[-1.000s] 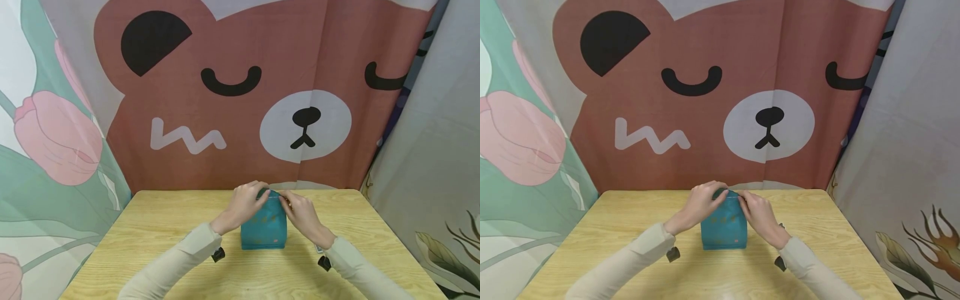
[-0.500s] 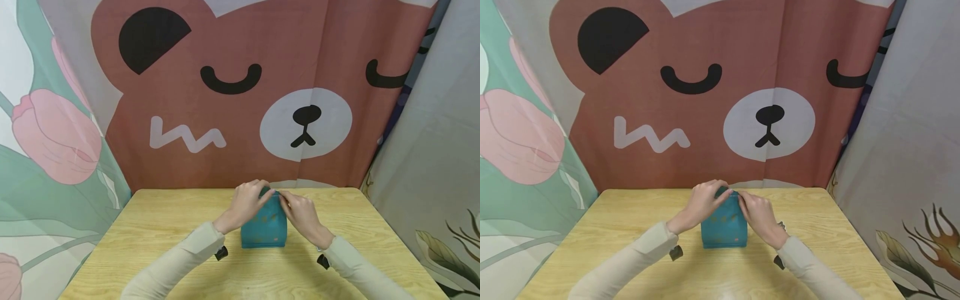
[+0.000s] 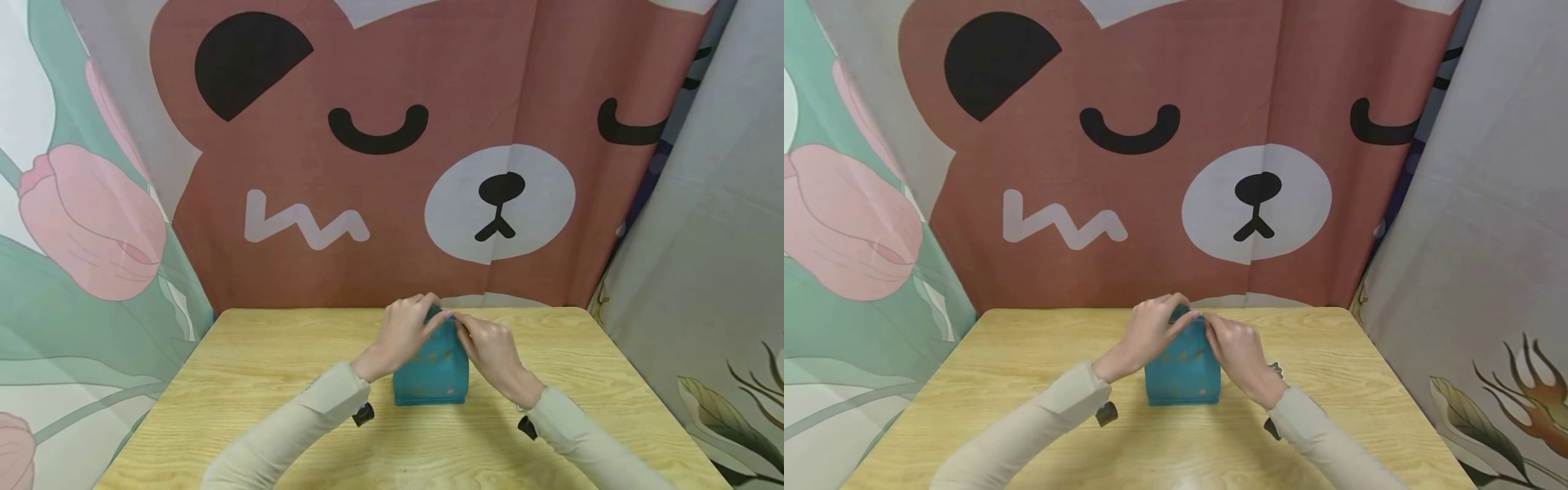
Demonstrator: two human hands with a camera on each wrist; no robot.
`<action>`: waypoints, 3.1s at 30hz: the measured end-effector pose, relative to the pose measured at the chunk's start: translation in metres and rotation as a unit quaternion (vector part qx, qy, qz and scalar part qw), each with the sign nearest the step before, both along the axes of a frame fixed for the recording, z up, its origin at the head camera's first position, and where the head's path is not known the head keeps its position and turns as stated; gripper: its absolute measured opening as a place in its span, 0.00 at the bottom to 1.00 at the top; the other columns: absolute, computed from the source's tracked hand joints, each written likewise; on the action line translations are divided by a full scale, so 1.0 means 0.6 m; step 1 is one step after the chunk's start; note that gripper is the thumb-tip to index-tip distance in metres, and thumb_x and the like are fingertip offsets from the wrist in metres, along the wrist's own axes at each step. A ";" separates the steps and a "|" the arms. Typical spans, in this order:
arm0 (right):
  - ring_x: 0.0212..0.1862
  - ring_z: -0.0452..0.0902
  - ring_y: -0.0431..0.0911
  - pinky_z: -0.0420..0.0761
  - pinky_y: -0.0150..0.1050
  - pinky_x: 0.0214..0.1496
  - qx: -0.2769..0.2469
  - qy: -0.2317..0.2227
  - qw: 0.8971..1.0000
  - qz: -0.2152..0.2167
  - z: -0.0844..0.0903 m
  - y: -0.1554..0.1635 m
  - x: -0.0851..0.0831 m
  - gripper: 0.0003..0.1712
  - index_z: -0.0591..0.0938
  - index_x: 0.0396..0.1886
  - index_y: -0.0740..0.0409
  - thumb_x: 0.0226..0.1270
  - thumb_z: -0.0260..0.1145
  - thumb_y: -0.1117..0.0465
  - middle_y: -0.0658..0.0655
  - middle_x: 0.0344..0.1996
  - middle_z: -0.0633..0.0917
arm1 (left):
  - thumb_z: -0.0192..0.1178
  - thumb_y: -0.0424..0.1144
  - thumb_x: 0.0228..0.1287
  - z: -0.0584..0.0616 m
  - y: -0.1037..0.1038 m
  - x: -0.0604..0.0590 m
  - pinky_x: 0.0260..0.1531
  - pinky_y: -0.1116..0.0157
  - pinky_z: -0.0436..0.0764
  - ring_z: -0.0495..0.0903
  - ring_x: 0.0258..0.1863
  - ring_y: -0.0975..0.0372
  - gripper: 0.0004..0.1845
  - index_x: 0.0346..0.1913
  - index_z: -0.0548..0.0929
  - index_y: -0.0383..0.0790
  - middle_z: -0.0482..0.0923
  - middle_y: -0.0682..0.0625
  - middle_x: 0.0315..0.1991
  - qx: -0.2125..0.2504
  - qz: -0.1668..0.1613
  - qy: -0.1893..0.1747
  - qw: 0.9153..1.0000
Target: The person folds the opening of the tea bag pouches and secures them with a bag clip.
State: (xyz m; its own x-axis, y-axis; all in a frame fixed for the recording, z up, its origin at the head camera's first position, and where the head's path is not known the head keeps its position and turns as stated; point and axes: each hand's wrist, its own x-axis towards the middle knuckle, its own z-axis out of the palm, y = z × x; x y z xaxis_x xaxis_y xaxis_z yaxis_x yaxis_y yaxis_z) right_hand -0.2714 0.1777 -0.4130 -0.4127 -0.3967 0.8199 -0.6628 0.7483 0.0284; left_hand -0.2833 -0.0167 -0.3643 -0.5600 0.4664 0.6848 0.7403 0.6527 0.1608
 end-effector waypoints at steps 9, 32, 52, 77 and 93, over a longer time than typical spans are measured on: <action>0.19 0.78 0.41 0.73 0.30 0.18 -0.003 -0.023 1.000 0.012 0.002 0.004 0.001 0.12 0.85 0.45 0.66 0.61 0.71 0.70 0.56 0.26 0.86 | 0.62 0.44 0.70 -0.003 0.002 -0.001 0.20 0.75 0.69 0.75 0.18 0.67 0.11 0.43 0.85 0.38 0.83 0.52 0.28 -0.008 -0.003 0.008 1.000; 0.17 0.71 0.32 0.73 0.30 0.18 -0.111 -0.209 0.966 0.102 0.015 0.023 0.002 0.10 0.86 0.47 0.64 0.71 0.62 0.70 0.57 0.33 0.88 | 0.63 0.43 0.69 -0.007 0.001 0.000 0.25 0.69 0.76 0.80 0.22 0.65 0.09 0.43 0.84 0.40 0.85 0.52 0.32 -0.015 0.003 0.006 1.000; 0.23 0.77 0.35 0.78 0.31 0.23 -0.106 -0.235 0.961 0.098 0.023 0.023 0.000 0.08 0.87 0.44 0.63 0.68 0.66 0.68 0.56 0.34 0.87 | 0.64 0.41 0.67 -0.007 -0.001 0.001 0.29 0.67 0.77 0.80 0.23 0.65 0.08 0.41 0.84 0.40 0.84 0.52 0.31 -0.013 -0.013 0.019 1.000; 0.20 0.67 0.31 0.68 0.27 0.19 -0.046 -0.122 0.989 0.071 0.014 0.008 0.006 0.07 0.81 0.33 0.55 0.62 0.72 0.69 0.47 0.27 0.81 | 0.65 0.37 0.66 -0.007 -0.004 0.005 0.25 0.70 0.73 0.77 0.20 0.65 0.05 0.41 0.83 0.39 0.81 0.51 0.28 0.001 -0.030 0.017 0.999; 0.20 0.67 0.34 0.66 0.28 0.19 -0.027 -0.066 0.997 0.040 0.007 -0.003 0.008 0.13 0.76 0.28 0.54 0.60 0.73 0.70 0.46 0.22 0.75 | 0.65 0.38 0.67 -0.002 -0.001 0.006 0.20 0.73 0.69 0.75 0.17 0.65 0.04 0.39 0.83 0.40 0.80 0.51 0.26 -0.005 -0.023 0.014 1.000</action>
State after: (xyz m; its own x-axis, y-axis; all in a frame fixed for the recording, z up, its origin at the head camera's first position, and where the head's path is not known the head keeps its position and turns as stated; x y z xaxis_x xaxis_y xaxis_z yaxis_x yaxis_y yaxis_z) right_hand -0.2665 0.1761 -0.4085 -0.4877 -0.3892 0.7814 -0.7157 0.6908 -0.1026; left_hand -0.2797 -0.0175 -0.3654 -0.5194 0.4981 0.6943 0.7731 0.6201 0.1335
